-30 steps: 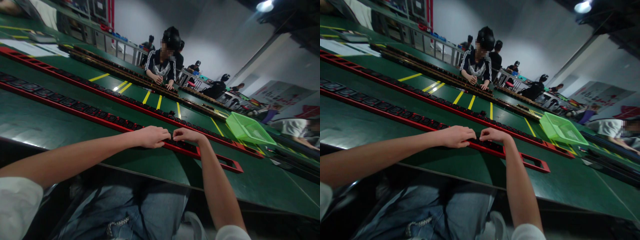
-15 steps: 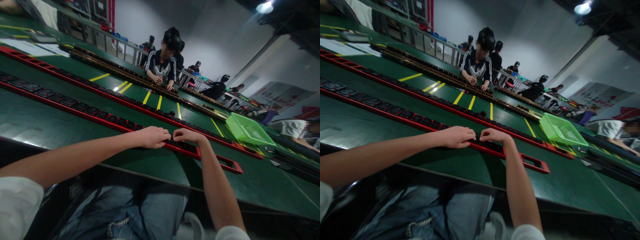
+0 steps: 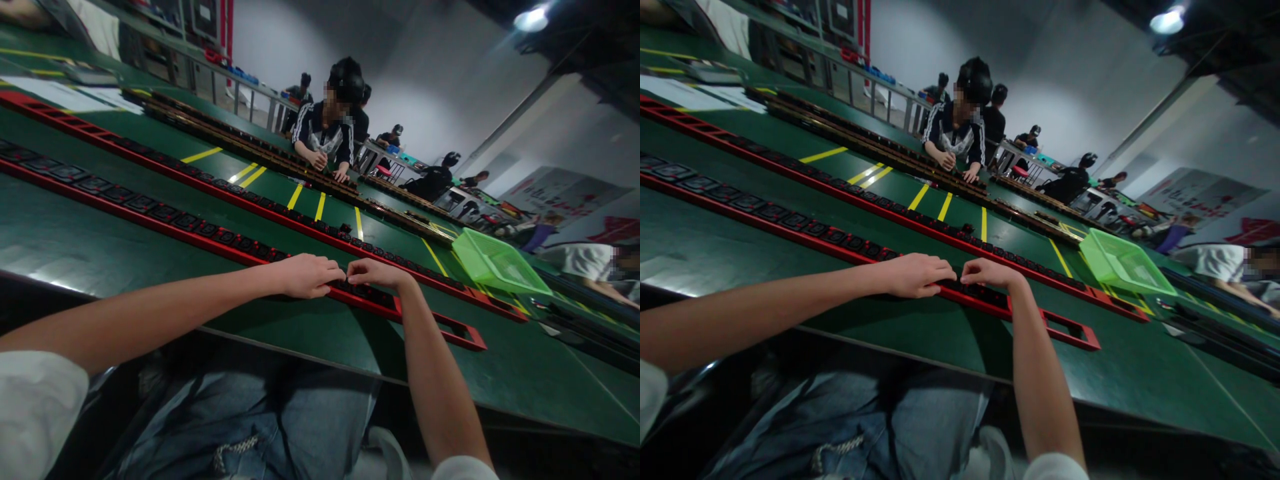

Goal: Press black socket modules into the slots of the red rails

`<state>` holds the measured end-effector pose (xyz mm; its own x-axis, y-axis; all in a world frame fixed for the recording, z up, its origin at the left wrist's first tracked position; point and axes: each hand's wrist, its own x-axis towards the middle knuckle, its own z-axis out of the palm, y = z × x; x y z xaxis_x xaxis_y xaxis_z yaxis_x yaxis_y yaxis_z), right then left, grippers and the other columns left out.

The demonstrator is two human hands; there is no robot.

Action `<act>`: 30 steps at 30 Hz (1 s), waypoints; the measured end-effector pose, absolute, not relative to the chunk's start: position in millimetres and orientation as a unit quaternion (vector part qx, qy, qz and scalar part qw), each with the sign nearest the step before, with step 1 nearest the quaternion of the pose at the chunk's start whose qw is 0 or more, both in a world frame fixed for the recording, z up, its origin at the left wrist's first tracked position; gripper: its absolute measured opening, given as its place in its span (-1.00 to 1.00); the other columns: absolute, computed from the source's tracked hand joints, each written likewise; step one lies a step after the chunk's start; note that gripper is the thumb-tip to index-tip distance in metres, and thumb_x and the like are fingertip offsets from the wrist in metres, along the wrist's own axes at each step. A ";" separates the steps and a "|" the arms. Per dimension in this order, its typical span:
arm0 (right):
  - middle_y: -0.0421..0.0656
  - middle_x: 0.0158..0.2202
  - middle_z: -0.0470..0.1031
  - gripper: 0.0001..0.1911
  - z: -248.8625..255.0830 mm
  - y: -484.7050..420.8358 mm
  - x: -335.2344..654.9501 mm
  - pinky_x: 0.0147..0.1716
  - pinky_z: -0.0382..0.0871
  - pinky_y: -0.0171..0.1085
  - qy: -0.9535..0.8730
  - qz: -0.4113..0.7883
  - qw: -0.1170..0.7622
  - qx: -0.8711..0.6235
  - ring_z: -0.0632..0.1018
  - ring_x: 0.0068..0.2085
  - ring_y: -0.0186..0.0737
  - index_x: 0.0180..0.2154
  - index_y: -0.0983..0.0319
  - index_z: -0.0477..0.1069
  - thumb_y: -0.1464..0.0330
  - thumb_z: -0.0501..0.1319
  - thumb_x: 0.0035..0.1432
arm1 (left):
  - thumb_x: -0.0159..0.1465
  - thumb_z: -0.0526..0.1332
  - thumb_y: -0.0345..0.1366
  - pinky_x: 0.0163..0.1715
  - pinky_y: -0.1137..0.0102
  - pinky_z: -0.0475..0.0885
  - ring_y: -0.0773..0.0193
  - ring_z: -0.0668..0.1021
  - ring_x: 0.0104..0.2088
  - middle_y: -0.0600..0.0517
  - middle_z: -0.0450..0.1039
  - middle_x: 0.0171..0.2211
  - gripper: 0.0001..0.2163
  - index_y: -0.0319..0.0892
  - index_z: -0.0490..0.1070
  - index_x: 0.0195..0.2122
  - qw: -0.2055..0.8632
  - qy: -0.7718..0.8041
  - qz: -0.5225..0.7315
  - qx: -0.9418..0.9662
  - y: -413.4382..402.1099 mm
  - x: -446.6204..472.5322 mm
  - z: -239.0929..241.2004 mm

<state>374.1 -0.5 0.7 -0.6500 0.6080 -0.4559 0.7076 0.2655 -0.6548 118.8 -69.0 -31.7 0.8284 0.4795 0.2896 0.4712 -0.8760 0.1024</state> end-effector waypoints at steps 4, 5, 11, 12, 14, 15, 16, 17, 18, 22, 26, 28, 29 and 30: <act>-0.20 -0.31 0.49 -0.52 4.1 -5.7 367.8 -0.33 0.31 -0.31 0.818 -0.434 -0.006 0.377 0.45 -0.32 -0.29 -0.19 0.27 0.48 -0.01 0.36 0.09 | 0.39 0.13 -0.23 -0.12 0.31 0.39 0.10 0.54 -0.04 -0.08 0.47 0.04 -0.57 -0.07 0.21 0.28 0.014 0.261 0.156 0.952 -70.5 118.8 -31.1; -0.18 -0.29 0.50 -0.50 5.4 -7.6 365.2 -0.30 0.32 -0.30 0.823 -0.432 -0.033 0.366 0.46 -0.30 -0.28 -0.17 0.27 0.48 -0.01 0.36 0.09 | 0.39 0.14 -0.23 -0.12 0.30 0.39 0.09 0.55 -0.06 -0.08 0.48 0.02 -0.56 -0.08 0.19 0.29 0.017 0.270 0.158 0.950 -71.3 118.9 -30.0; -0.16 -0.38 0.48 -0.47 11.2 -16.4 354.6 -0.32 0.31 -0.31 0.815 -0.443 -0.151 0.341 0.43 -0.36 -0.29 -0.29 0.29 0.49 -0.08 0.35 0.11 | 0.38 0.14 -0.25 -0.12 0.27 0.39 0.07 0.57 -0.13 -0.09 0.51 -0.10 -0.68 -0.16 0.25 0.13 0.022 0.289 0.172 0.941 -74.3 120.5 -22.6; -0.15 -0.35 0.49 -0.47 11.7 -17.3 353.4 -0.31 0.32 -0.30 0.809 -0.451 -0.177 0.333 0.45 -0.34 -0.28 -0.27 0.28 0.50 -0.08 0.37 0.09 | 0.38 0.14 -0.25 -0.12 0.26 0.39 0.07 0.57 -0.14 -0.09 0.51 -0.11 -0.71 -0.17 0.26 0.09 0.024 0.286 0.175 0.942 -73.9 120.4 -22.4; -0.11 -0.23 0.51 -0.45 13.4 -19.4 349.1 -0.23 0.38 -0.27 0.807 -0.460 -0.216 0.301 0.50 -0.26 -0.22 -0.19 0.25 0.53 -0.08 0.42 0.03 | 0.37 0.16 -0.26 -0.08 0.23 0.39 0.06 0.57 -0.11 -0.09 0.51 -0.13 -0.76 -0.18 0.28 0.02 0.032 0.266 0.189 0.945 -72.8 119.4 -23.0; -0.08 -0.15 0.51 -0.42 15.0 -21.0 345.7 -0.17 0.41 -0.23 0.815 -0.457 -0.223 0.279 0.52 -0.19 -0.18 -0.13 0.23 0.54 -0.08 0.43 0.01 | 0.36 0.18 -0.27 -0.05 0.22 0.39 0.05 0.56 -0.09 -0.09 0.52 -0.13 -0.78 -0.18 0.28 -0.01 0.038 0.250 0.199 0.947 -72.3 118.4 -23.8; -0.06 -0.07 0.50 -0.40 17.1 -23.3 341.4 -0.09 0.42 -0.19 0.827 -0.451 -0.220 0.254 0.52 -0.11 -0.12 -0.08 0.21 0.55 -0.08 0.44 0.01 | 0.35 0.19 -0.27 -0.03 0.22 0.39 0.05 0.55 -0.07 -0.10 0.52 -0.13 -0.79 -0.18 0.29 -0.03 0.042 0.234 0.209 0.949 -72.2 117.1 -24.7; -0.04 0.01 0.49 -0.39 19.9 -26.4 336.5 0.00 0.41 -0.14 0.842 -0.441 -0.208 0.229 0.51 -0.02 -0.08 -0.02 0.18 0.56 -0.08 0.43 0.02 | 0.34 0.20 -0.27 -0.02 0.22 0.39 0.05 0.55 -0.06 -0.10 0.52 -0.14 -0.81 -0.18 0.29 -0.06 0.047 0.217 0.216 0.951 -72.3 115.8 -25.9; -0.03 0.07 0.47 -0.38 23.2 -30.4 331.3 0.10 0.36 -0.08 0.858 -0.430 -0.191 0.204 0.49 0.06 -0.04 0.03 0.16 0.55 -0.08 0.41 0.05 | 0.34 0.20 -0.27 -0.03 0.24 0.40 0.06 0.55 -0.07 -0.10 0.52 -0.16 -0.83 -0.18 0.30 -0.09 0.051 0.200 0.220 0.954 -72.8 114.5 -27.4; -0.04 0.28 0.35 -0.40 36.4 -54.4 314.5 0.33 0.10 0.06 0.891 -0.424 -0.098 0.127 0.31 0.32 0.02 0.18 0.07 0.47 -0.05 0.29 0.21 | 0.34 0.19 -0.26 -0.08 0.27 0.43 0.11 0.53 -0.11 -0.11 0.51 -0.16 -0.89 -0.15 0.32 -0.16 0.048 0.126 0.207 0.969 -76.8 112.6 -35.1; -0.06 0.34 0.31 -0.52 37.6 -78.3 308.9 0.38 -0.03 0.08 0.902 -0.410 -0.094 0.101 0.17 0.41 -0.02 0.19 0.06 0.46 0.02 0.16 0.36 | 0.31 0.19 -0.28 0.11 0.21 0.37 0.07 0.48 0.04 -0.13 0.50 -0.10 -0.89 -0.13 0.33 -0.16 0.023 0.080 0.233 0.969 -79.3 115.5 -42.3; -0.06 0.30 0.35 -0.55 34.4 -85.9 307.2 0.37 -0.01 0.08 0.902 -0.402 -0.129 0.097 0.20 0.40 -0.03 0.14 0.07 0.49 0.02 0.13 0.37 | 0.30 0.19 -0.27 0.17 0.19 0.34 0.06 0.46 0.09 -0.13 0.49 -0.08 -0.89 -0.13 0.31 -0.18 0.023 0.074 0.253 0.964 -80.1 116.7 -44.6; -0.06 0.28 0.38 -0.56 32.9 -88.6 306.0 0.37 0.01 0.08 0.901 -0.399 -0.143 0.095 0.22 0.38 -0.03 0.11 0.08 0.51 0.02 0.13 0.37 | 0.29 0.21 -0.28 0.19 0.19 0.33 0.05 0.45 0.09 -0.13 0.48 -0.09 -0.89 -0.13 0.30 -0.20 0.024 0.076 0.259 0.963 -80.7 116.8 -45.7; -0.06 0.26 0.40 -0.56 31.7 -90.6 304.5 0.36 0.02 0.08 0.900 -0.397 -0.154 0.095 0.24 0.37 -0.04 0.09 0.09 0.52 0.01 0.13 0.37 | 0.27 0.22 -0.29 0.19 0.19 0.33 0.05 0.46 0.09 -0.12 0.48 -0.10 -0.88 -0.12 0.29 -0.22 0.024 0.079 0.262 0.962 -81.4 116.7 -46.7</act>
<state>304.5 -90.6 31.7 -0.9346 0.2930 0.2016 0.0485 0.6665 -0.7439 116.7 -81.4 -46.7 0.8506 0.1651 0.4991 0.1397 -0.9863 0.0882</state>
